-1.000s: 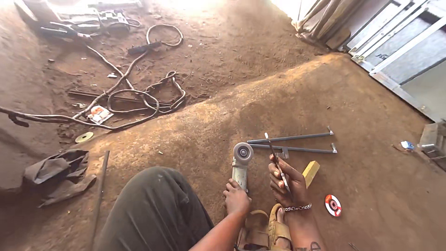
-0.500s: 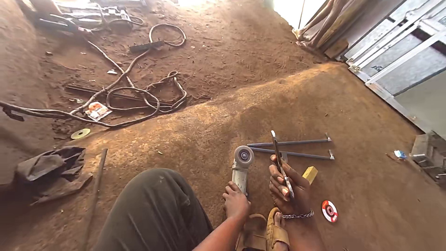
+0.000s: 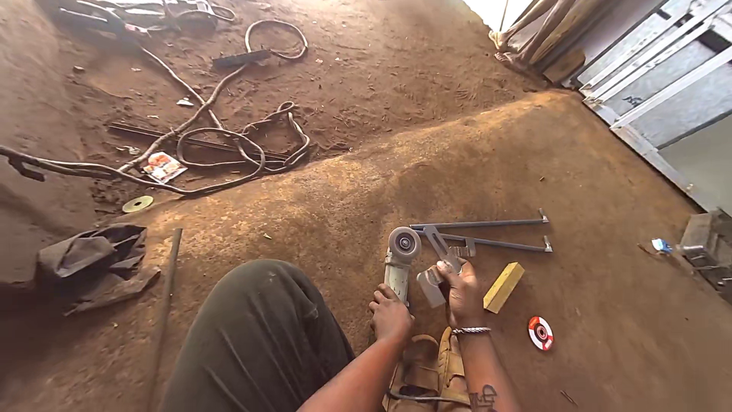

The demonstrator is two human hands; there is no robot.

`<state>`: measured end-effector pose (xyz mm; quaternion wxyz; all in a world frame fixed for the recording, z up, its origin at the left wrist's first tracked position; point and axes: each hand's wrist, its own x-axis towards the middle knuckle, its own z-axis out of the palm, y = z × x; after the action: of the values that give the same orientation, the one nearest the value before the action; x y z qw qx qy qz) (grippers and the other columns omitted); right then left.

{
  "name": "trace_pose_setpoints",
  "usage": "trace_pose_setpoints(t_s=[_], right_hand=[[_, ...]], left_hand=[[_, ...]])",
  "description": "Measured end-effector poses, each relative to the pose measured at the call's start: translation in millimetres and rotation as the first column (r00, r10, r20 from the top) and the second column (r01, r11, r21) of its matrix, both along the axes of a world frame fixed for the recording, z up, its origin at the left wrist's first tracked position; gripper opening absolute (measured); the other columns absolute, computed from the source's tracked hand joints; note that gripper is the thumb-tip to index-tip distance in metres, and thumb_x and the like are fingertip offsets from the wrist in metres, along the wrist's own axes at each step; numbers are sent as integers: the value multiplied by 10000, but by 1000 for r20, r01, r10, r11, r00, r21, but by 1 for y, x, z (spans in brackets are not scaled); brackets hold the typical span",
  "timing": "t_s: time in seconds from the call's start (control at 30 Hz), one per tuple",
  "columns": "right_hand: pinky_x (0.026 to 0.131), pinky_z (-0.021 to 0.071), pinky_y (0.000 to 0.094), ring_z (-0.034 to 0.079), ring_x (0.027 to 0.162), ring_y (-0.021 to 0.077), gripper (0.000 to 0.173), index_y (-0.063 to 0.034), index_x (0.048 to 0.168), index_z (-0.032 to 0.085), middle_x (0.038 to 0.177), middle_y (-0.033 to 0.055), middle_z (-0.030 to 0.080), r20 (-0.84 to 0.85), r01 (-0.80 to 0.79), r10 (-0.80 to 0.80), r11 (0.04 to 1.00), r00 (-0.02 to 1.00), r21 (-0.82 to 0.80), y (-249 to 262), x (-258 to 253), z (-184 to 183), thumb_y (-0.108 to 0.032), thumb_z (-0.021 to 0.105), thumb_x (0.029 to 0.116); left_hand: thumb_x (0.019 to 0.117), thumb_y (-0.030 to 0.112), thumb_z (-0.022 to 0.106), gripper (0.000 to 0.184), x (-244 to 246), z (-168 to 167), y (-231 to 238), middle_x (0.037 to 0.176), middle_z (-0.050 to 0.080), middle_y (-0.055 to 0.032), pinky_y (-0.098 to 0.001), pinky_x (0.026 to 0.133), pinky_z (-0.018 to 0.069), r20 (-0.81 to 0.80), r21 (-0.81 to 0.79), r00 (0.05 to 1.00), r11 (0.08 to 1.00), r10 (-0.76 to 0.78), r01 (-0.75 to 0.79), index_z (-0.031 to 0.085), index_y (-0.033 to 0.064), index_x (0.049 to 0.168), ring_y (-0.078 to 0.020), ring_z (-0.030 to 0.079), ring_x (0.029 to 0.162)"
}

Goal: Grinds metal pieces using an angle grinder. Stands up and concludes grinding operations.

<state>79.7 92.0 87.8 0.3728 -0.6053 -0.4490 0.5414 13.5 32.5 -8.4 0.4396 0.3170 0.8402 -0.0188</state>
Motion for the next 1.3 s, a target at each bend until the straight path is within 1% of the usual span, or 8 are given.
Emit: trace_pose_setpoints(t_s=[0.1, 0.2, 0.33, 0.5, 0.63, 0.9, 1.13, 1.3], right_hand=[[811, 594, 526, 725, 884, 296, 459, -68, 1382, 532, 1032, 158, 718, 623, -220, 149, 975, 768, 38, -5, 10, -24, -207, 715, 984], [873, 560, 614, 728, 968, 387, 550, -130, 1505, 512, 1075, 196, 741, 775, -263, 160, 965, 611, 7, -14, 11, -41, -249, 693, 999], [877, 567, 577, 731, 942, 376, 553, -76, 1493, 532, 1053, 199, 746, 784, -236, 119, 971, 609, 36, -22, -7, -40, -219, 700, 986], [815, 581, 550, 732, 838, 375, 632, -65, 1581, 415, 913, 207, 740, 798, -230, 72, 970, 598, 84, -27, -34, -36, -210, 641, 1009], [760, 591, 531, 737, 799, 374, 584, -81, 1583, 424, 876, 196, 739, 829, -248, 31, 960, 558, 131, -30, -47, -54, -200, 591, 1036], [682, 608, 521, 738, 719, 353, 535, -72, 1529, 511, 858, 187, 743, 833, -287, -95, 912, 545, 292, -27, -47, -75, -158, 611, 1010], [645, 596, 523, 729, 689, 352, 522, -132, 1530, 529, 846, 176, 745, 847, -349, -30, 903, 531, 251, -21, -36, -74, -155, 593, 1012], [614, 596, 524, 724, 658, 356, 492, -87, 1498, 558, 852, 184, 746, 824, -327, -127, 876, 553, 355, -24, -32, -81, -140, 605, 1011]], left_hand=[[811, 431, 792, 1113, -1, -1, 0, 1556, 382, -253, -488, 900, 599, -9, -11, 1000, 1000, -15, 14, 161, 23, 1632, -409, 572, 1293], [823, 426, 779, 1101, 1, 0, 1, 1558, 383, -252, -477, 895, 602, -17, -22, 1000, 999, -25, 25, 154, 26, 1637, -402, 575, 1293], [875, 342, 750, 1038, 1, 1, 1, 1554, 374, -267, -473, 900, 601, -30, -39, 997, 997, -68, 66, 127, 9, 1636, -405, 580, 1284], [985, 362, 642, 893, -3, 8, -3, 1573, 358, -258, -453, 934, 588, 7, 0, 1000, 1000, -18, 18, 131, 26, 1636, -385, 591, 1278], [1044, 217, 574, 739, -3, 10, -6, 1558, 399, -241, -431, 975, 569, 38, -7, 998, 999, 41, -41, 169, 30, 1633, -361, 591, 1292], [1074, 212, 501, 712, 1, 5, -6, 1600, 341, -238, -457, 955, 574, -30, 2, 998, 998, -58, 58, 116, 32, 1645, -383, 578, 1298], [1034, 219, 577, 779, 4, 5, -4, 1568, 376, -248, -436, 952, 583, -64, -15, 995, 997, -80, 79, 132, 8, 1637, -374, 590, 1290], [1041, 214, 556, 761, 4, 3, -3, 1570, 373, -251, -442, 929, 591, -80, -21, 992, 995, -95, 94, 131, 1, 1636, -374, 605, 1268]])
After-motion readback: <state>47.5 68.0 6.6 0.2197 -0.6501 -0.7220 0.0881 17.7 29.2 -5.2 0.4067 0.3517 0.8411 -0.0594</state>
